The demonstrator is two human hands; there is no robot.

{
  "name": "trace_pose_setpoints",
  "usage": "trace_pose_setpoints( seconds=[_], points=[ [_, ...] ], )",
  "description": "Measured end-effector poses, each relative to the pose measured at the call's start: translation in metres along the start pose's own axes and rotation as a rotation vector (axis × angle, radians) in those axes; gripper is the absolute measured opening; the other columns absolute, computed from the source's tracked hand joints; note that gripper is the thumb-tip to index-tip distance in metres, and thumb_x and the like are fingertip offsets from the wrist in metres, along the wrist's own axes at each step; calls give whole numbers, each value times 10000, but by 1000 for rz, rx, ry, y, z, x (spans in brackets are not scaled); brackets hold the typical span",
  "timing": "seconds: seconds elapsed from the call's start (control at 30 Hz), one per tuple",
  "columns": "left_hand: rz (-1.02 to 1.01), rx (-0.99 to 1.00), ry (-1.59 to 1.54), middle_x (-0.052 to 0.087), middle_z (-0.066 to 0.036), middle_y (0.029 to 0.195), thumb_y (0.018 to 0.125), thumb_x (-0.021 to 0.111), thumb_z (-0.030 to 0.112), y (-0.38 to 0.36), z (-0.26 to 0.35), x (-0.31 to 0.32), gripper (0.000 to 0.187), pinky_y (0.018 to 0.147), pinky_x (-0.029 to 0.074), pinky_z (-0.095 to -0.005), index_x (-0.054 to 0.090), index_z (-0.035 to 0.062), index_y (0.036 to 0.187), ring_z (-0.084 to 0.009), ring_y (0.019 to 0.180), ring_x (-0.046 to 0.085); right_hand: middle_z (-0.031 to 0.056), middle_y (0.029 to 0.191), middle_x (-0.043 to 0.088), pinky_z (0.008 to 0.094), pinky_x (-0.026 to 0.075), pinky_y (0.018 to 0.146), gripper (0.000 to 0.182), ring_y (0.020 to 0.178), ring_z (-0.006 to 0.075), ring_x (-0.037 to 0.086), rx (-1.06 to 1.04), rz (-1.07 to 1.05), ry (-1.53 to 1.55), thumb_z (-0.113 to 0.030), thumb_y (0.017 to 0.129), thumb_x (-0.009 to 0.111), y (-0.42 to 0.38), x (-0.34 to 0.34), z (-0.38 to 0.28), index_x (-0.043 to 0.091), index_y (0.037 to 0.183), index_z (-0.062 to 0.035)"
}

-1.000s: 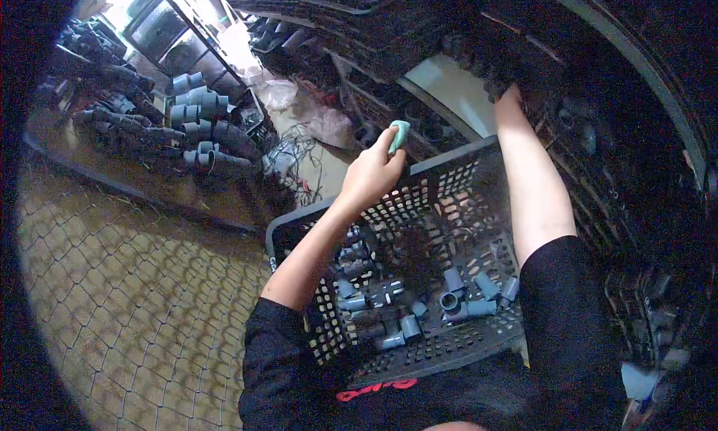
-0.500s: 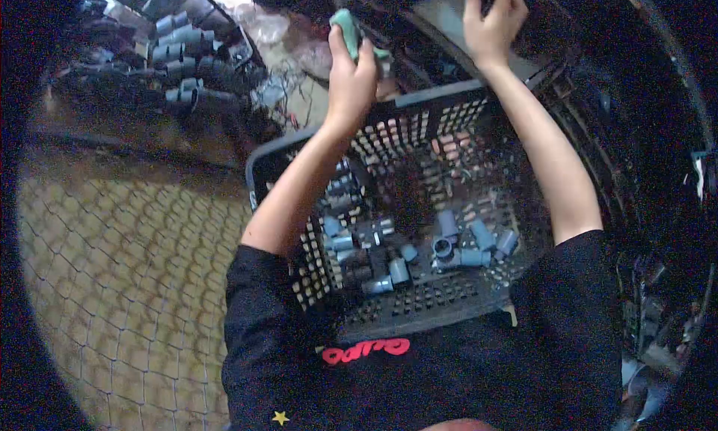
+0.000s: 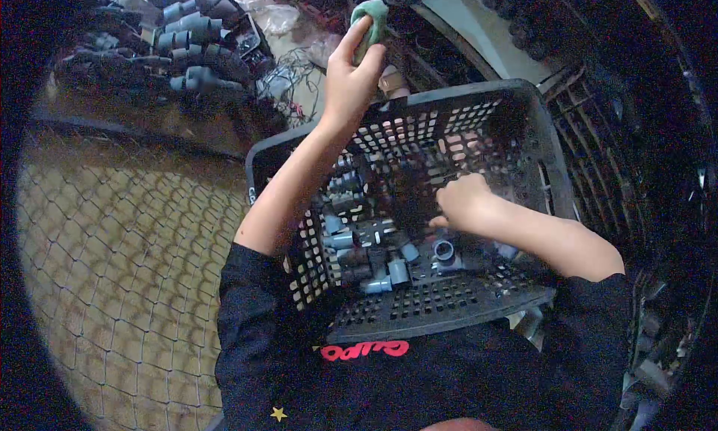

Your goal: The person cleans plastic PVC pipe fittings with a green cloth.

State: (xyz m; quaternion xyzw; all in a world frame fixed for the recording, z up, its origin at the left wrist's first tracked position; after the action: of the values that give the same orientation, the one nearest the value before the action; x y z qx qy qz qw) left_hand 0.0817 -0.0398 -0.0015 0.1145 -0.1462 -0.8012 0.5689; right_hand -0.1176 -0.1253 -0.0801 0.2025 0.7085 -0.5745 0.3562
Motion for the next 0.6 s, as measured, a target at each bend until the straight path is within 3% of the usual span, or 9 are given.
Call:
trace_pose_setpoints(
  seconds=[0.1,0.13,0.2,0.3,0.4,0.47,0.53,0.6],
  points=[
    [-62,-100,-114,610,-31,1098,919,606,199,0,5,5,491,813,442,-217,488,-14,1345,-67,931,539,69,1080,697,387,531,750,551,1006,246,666,-1,-157,-83,-566,794,655,8,22,-1,708,1069,-92],
    [-84,-138,-131,609,-26,1093,926,606,210,1,4,7,489,812,439,-216,488,-11,1346,-67,928,537,65,1149,679,402,529,786,493,1057,239,650,9,-310,-64,-486,799,690,9,29,-8,700,1096,-92],
    [-118,-218,-162,608,-15,1082,939,605,232,0,4,9,486,811,435,-214,489,-4,1348,-65,922,533,75,1186,663,418,530,797,481,1073,224,645,-51,-230,-16,-416,797,702,25,52,-12,678,1146,-87],
    [-121,-218,-147,605,-4,1085,975,555,300,-3,6,7,433,830,427,-220,528,13,1298,-70,938,533,154,1003,696,437,541,734,494,951,303,679,-210,-162,-68,-396,794,684,33,54,-17,602,1107,-22],
    [-64,-237,-163,587,15,994,1001,483,375,-5,14,5,413,757,418,-220,567,34,1218,-71,866,524,179,971,686,455,534,705,431,909,325,678,-252,-11,185,-338,776,687,4,-11,-8,581,1037,-13],
    [-76,-263,-187,575,27,975,1004,471,392,-5,13,0,416,708,408,-209,573,39,1200,-48,831,509,205,907,664,447,525,708,446,832,330,668,-326,255,418,-353,756,701,-17,-61,8,549,989,-5],
    [-46,-150,-89,579,28,912,1005,474,380,2,22,-6,395,644,420,-221,582,47,1189,-47,751,516,161,937,654,400,520,721,397,813,240,654,-425,550,743,-291,758,730,-36,-99,29,530,968,-20],
    [-38,-131,-86,587,28,882,1009,477,352,2,33,-12,369,624,437,-236,585,49,1190,-69,718,527,133,910,644,342,517,713,431,782,212,632,-458,869,1090,-289,731,753,-39,-112,60,505,958,-19]
  ],
)
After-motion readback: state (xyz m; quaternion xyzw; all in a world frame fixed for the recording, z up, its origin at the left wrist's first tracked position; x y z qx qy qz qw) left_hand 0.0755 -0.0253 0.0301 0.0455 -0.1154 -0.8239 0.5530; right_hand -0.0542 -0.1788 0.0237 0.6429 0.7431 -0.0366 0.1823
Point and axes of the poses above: each hand's wrist, its own y-axis towards the middle knuckle, its own x-axis out of the palm, z = x × y, the point moved 6 cm from there along y, towards the middle knuckle
